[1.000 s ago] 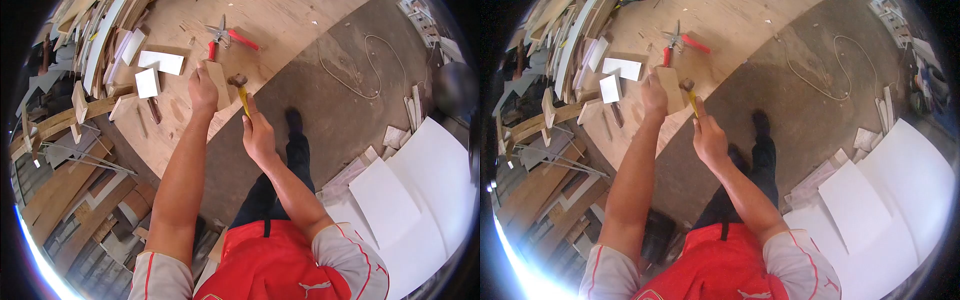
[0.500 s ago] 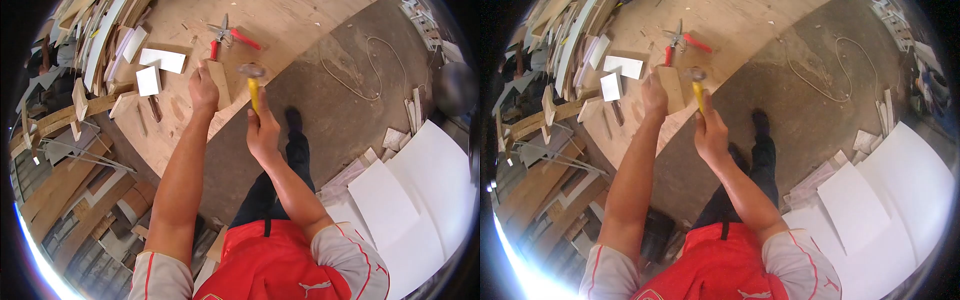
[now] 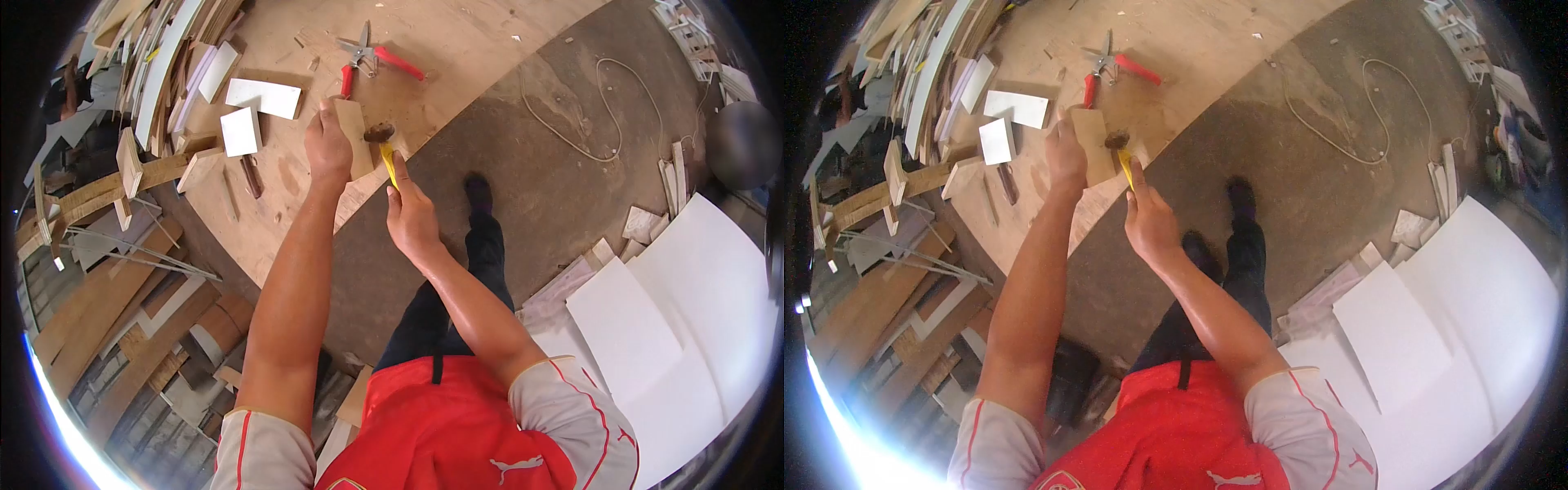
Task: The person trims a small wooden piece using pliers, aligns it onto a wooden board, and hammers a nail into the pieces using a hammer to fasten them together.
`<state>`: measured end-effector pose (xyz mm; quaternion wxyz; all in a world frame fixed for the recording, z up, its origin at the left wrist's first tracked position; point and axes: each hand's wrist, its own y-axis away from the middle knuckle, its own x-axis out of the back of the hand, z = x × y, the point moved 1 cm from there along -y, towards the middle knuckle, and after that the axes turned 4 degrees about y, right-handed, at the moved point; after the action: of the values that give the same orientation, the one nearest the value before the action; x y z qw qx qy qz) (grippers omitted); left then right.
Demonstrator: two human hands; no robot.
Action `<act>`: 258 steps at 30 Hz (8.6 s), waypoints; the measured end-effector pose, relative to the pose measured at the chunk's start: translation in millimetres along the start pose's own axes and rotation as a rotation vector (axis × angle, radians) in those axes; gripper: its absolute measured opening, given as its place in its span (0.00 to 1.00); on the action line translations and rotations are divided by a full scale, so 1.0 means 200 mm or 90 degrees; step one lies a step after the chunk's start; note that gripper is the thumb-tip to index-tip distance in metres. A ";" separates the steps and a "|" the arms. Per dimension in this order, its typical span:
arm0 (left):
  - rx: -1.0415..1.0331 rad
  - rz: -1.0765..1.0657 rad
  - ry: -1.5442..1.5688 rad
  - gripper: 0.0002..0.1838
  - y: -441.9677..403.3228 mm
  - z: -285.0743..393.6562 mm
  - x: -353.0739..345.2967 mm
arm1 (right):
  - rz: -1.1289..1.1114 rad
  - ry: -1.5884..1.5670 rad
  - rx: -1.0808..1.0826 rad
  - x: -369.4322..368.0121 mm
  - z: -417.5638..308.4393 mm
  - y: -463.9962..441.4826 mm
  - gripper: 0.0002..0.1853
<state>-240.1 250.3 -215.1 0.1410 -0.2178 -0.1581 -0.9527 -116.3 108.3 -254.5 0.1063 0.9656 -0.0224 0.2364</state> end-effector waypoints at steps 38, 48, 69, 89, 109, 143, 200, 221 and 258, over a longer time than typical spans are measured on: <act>-0.139 0.190 -0.135 0.36 0.48 -0.22 0.08 | -0.354 -0.160 -0.016 0.10 -0.21 -0.92 0.14; -0.236 0.179 -0.169 0.40 0.33 -0.46 0.32 | -0.158 0.227 0.219 -0.04 -0.26 -0.78 0.18; -0.121 0.159 -0.227 0.57 0.33 -0.53 0.33 | -0.105 0.265 0.259 -0.11 -0.25 -0.63 0.18; -0.148 0.130 -0.205 0.56 0.32 -0.53 0.43 | -0.112 0.180 0.147 -0.15 -0.26 -0.60 0.20; -0.354 0.181 -0.108 0.15 -0.41 0.21 0.27 | -0.027 -0.016 0.243 -0.06 -0.66 -1.15 0.13; -0.285 0.104 -0.392 0.20 -1.67 0.55 -0.23 | -0.218 0.500 0.161 -0.08 -0.92 -3.02 0.12; -0.332 0.108 -0.087 0.04 -1.29 0.61 0.09 | -0.339 -0.245 0.060 0.13 -0.83 -2.30 0.07; -0.270 0.008 0.053 0.36 0.18 -0.38 0.56 | -0.196 0.024 0.440 -0.17 -0.42 -0.61 0.04; -0.356 0.179 0.035 0.30 0.12 -0.56 0.36 | -0.093 0.058 0.614 -0.29 -0.30 -0.70 0.03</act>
<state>-335.4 172.9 -271.3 0.2103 -0.2423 0.1457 -0.9359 -182.0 256.5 -257.4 -0.3360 0.8925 0.1621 0.2536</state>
